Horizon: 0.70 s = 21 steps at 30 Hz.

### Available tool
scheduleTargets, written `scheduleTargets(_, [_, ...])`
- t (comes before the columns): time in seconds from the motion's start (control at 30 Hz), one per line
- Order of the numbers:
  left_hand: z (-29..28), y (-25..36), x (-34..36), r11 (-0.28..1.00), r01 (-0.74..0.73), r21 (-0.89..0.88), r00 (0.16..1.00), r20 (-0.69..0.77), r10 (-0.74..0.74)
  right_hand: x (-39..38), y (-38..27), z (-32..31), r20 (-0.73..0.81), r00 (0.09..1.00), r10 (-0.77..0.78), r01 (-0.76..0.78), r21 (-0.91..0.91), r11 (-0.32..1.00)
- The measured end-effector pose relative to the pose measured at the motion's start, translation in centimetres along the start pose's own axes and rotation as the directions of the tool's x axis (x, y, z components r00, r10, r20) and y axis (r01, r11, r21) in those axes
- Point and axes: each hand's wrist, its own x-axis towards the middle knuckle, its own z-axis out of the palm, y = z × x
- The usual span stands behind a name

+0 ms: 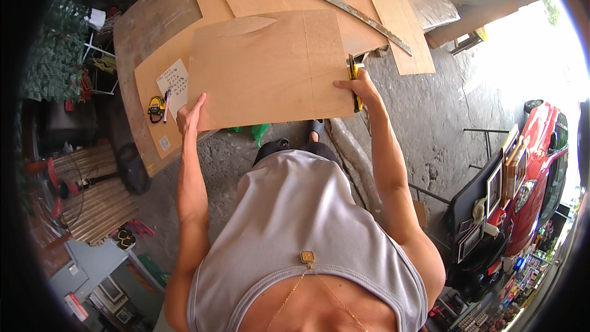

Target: The person measures and cuts thin wooden boards using a metal ruler and a utility knife. They mark dimensions on the wood with a marker and record measurements on a paper list. The person repeats the process for multiple pieces, separating cut sections and organizing them on the workbench.

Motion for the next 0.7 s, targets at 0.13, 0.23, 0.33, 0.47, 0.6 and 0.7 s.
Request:
scheduleTargets(0.13, [-0.4, 3.1, -1.8, 0.998, 0.047, 0.040, 0.997, -0.056, -0.045, 1.2, -0.4, -0.5, 0.012, 0.998, -0.060, 0.061, -0.136, 0.989])
scheduleTargets(0.23, [-0.3, 3.1, -1.0, 0.997, -0.050, 0.054, 0.997, -0.053, 0.053, 3.1, -0.4, -1.3, 0.068, 0.998, -0.019, 0.032, -0.198, 0.980])
scheduleTargets(0.33, [-0.2, 4.2, -1.3, 0.994, -0.012, 0.110, 0.998, -0.058, 0.018, 4.4, -1.6, -1.0, 0.036, 0.999, -0.028, 0.037, -0.279, 0.960])
scheduleTargets(0.47, [1.3, 5.6, -2.9, 0.997, 0.044, 0.071, 0.988, -0.150, -0.033, 9.1, 0.2, -2.2, 0.104, 0.978, -0.181, 0.205, -0.320, 0.925])
scheduleTargets(0.6, [2.1, 5.7, -4.5, 0.986, 0.159, 0.048, 0.966, -0.216, -0.145, 12.2, -0.8, -1.5, 0.116, 0.986, -0.116, 0.157, -0.462, 0.873])
scheduleTargets(0.7, [2.2, 5.7, -5.5, 0.978, 0.206, 0.031, 0.948, -0.254, -0.192, 13.4, -2.7, -0.9, 0.190, 0.976, -0.105, 0.186, -0.480, 0.857])
